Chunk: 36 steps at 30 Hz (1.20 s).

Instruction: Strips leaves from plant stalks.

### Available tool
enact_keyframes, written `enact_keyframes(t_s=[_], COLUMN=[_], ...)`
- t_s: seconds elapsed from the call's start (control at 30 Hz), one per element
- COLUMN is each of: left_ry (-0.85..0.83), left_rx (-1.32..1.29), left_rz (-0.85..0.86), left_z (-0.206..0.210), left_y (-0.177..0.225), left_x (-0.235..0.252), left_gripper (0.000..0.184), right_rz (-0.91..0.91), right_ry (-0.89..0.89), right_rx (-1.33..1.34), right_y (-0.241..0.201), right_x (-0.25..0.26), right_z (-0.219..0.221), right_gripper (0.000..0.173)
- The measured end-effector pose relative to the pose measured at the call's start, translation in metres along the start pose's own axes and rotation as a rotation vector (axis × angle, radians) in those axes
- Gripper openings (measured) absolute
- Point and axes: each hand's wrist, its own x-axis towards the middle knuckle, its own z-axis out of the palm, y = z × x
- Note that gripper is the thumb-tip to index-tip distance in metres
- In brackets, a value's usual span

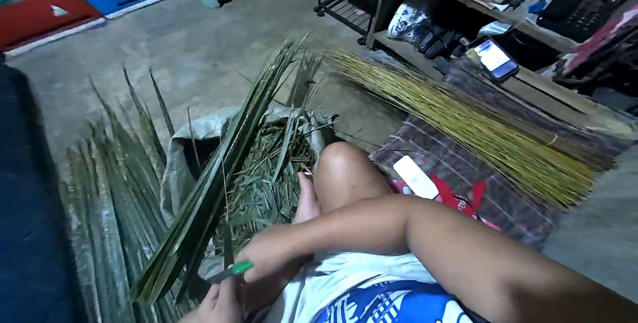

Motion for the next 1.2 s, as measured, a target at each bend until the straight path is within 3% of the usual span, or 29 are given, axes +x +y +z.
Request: enact_keyframes(t_s=[0.13, 0.27, 0.37, 0.53, 0.6, 0.7, 0.87, 0.97, 1.07, 1.2], left_ry=[-0.031, -0.05, -0.039, 0.07, 0.085, 0.025, -0.019, -0.04, 0.041, 0.043], left_rx=[0.023, 0.078, 0.099, 0.171, 0.205, 0.205, 0.201, 0.171, 0.164, 0.157], left_rz=[0.004, 0.011, 0.024, 0.029, 0.022, 0.05, 0.076, 0.064, 0.06, 0.025], left_z=[0.001, 0.005, 0.006, 0.005, 0.004, 0.006, 0.011, 0.007, 0.006, 0.005], left_y=[0.0, -0.004, -0.006, -0.006, -0.008, -0.012, -0.009, -0.014, -0.011, -0.008], left_x=[-0.002, -0.003, -0.002, -0.002, -0.003, -0.001, -0.003, 0.0, 0.001, -0.003], left_gripper=[0.036, 0.039, 0.039, 0.033, 0.031, 0.03, 0.038, 0.04, 0.027, 0.028], right_rz=[0.095, 0.317, 0.228, 0.034, 0.04, 0.135, 0.39, 0.239, 0.064, 0.063], right_ry=[0.119, 0.271, 0.259, 0.002, -0.005, 0.078, 0.261, 0.226, 0.054, -0.009], right_rx=[-0.184, -0.118, -0.063, 0.055, -0.011, -0.159, -0.127, -0.103, 0.008, -0.053], right_y=[-0.001, 0.017, 0.019, -0.011, -0.009, 0.002, 0.012, 0.013, -0.002, -0.003], right_x=[0.005, 0.018, 0.017, -0.009, -0.007, 0.004, 0.022, 0.015, -0.003, -0.002], right_z=[-0.002, -0.041, -0.049, -0.003, 0.008, 0.002, -0.038, -0.034, -0.005, 0.01], right_gripper=[0.032, 0.033, 0.034, 0.031, 0.031, 0.034, 0.033, 0.033, 0.031, 0.033])
